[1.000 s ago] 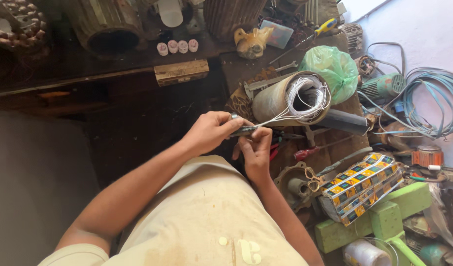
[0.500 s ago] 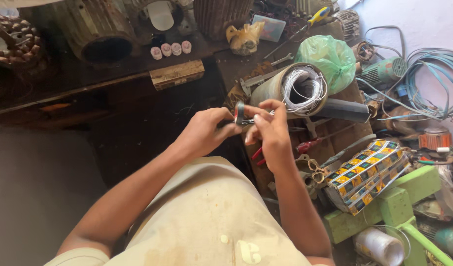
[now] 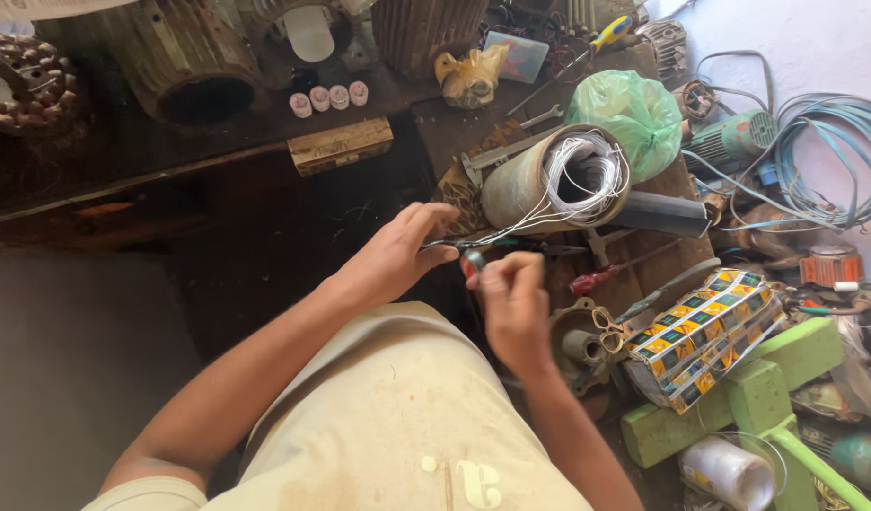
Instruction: The person wraps electrical tape around a bundle of wires held in their hands. They repeatedly rotate the wire bundle and the tape roll to cover the exposed section. The task is performed at a workbench with various tools and parts visible in the background.
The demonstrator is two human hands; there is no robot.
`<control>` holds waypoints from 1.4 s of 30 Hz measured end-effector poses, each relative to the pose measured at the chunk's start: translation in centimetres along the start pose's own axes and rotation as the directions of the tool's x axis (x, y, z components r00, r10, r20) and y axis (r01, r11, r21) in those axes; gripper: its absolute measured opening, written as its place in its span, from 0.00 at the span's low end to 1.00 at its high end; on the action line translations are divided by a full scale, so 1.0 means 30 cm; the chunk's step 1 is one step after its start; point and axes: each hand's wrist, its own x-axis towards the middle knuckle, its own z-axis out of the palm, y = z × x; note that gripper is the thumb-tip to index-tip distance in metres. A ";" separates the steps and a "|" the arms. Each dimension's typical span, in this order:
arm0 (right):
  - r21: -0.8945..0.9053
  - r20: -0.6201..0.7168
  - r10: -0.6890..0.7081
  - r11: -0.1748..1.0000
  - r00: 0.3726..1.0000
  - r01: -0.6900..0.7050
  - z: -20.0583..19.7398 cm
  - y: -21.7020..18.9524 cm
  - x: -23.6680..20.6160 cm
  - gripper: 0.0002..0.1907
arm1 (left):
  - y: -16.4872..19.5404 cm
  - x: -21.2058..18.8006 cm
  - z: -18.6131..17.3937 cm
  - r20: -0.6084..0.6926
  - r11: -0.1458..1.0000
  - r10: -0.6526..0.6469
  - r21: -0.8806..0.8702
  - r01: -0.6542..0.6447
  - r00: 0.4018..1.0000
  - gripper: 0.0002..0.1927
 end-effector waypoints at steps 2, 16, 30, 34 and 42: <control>0.336 0.117 0.155 0.923 0.981 -0.186 -0.033 -0.054 0.028 0.08 | 0.013 -0.008 -0.006 0.020 1.000 -0.004 0.021 0.004 1.000 0.16; 0.297 0.008 0.227 0.930 0.974 -0.219 0.080 0.119 -0.042 0.08 | 0.011 0.099 0.077 0.206 0.816 -0.567 0.007 0.578 0.798 0.25; 0.385 0.182 0.229 0.878 0.956 -0.283 -0.059 -0.082 0.192 0.09 | 0.052 0.033 0.060 -0.105 0.986 0.014 0.168 0.004 0.994 0.15; 0.056 -0.236 -0.042 0.997 0.971 0.057 0.022 -0.015 0.052 0.07 | 0.032 0.108 0.078 -0.047 0.927 -0.294 0.228 0.297 0.955 0.20; -0.317 -0.055 -0.089 0.946 0.995 0.067 0.030 0.092 0.031 0.11 | -0.001 0.122 0.040 0.114 0.931 -0.362 0.001 0.364 0.925 0.19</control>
